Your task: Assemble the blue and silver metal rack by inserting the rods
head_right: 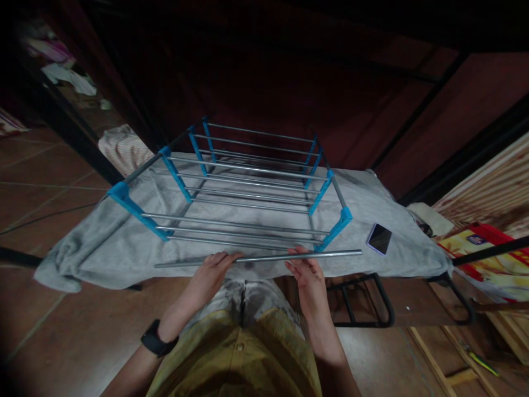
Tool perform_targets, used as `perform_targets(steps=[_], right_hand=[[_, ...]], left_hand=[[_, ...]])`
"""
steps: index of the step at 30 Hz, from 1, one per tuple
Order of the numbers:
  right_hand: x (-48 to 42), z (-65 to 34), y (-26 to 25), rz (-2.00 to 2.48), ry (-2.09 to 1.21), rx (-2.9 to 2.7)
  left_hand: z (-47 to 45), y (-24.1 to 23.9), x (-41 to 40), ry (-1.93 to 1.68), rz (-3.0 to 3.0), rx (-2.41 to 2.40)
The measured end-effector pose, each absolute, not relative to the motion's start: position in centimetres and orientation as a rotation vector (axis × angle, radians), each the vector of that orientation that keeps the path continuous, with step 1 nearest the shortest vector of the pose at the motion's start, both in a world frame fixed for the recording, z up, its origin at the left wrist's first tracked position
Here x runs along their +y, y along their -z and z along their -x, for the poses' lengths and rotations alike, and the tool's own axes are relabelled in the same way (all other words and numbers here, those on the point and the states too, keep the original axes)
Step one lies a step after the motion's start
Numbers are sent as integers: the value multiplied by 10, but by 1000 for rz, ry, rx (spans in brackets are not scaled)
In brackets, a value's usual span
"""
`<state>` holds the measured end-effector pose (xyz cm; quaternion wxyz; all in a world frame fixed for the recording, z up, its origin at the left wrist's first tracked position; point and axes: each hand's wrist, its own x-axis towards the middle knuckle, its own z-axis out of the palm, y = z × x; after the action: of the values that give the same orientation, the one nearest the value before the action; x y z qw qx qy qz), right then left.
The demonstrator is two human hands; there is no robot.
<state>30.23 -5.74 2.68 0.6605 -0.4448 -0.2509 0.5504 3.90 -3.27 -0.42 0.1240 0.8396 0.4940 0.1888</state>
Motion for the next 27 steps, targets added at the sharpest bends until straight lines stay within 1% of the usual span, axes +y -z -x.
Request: perform_targets(steps=[8, 12, 20, 27], right_hand=[[-52, -315, -22, 949, -1225, -469], [-47, -323, -15, 947, -1165, -417], [-38, -343, 2, 971, -1074, -360], [-34, -355, 9, 983, -1045, -324]], left_hand=[[-31, 12, -27, -443, -2554, 1519], [-25, 19, -22, -434, -2568, 1523], [-4, 32, -11, -539, -2525, 1497], [30, 46, -5, -600, -2522, 1590]])
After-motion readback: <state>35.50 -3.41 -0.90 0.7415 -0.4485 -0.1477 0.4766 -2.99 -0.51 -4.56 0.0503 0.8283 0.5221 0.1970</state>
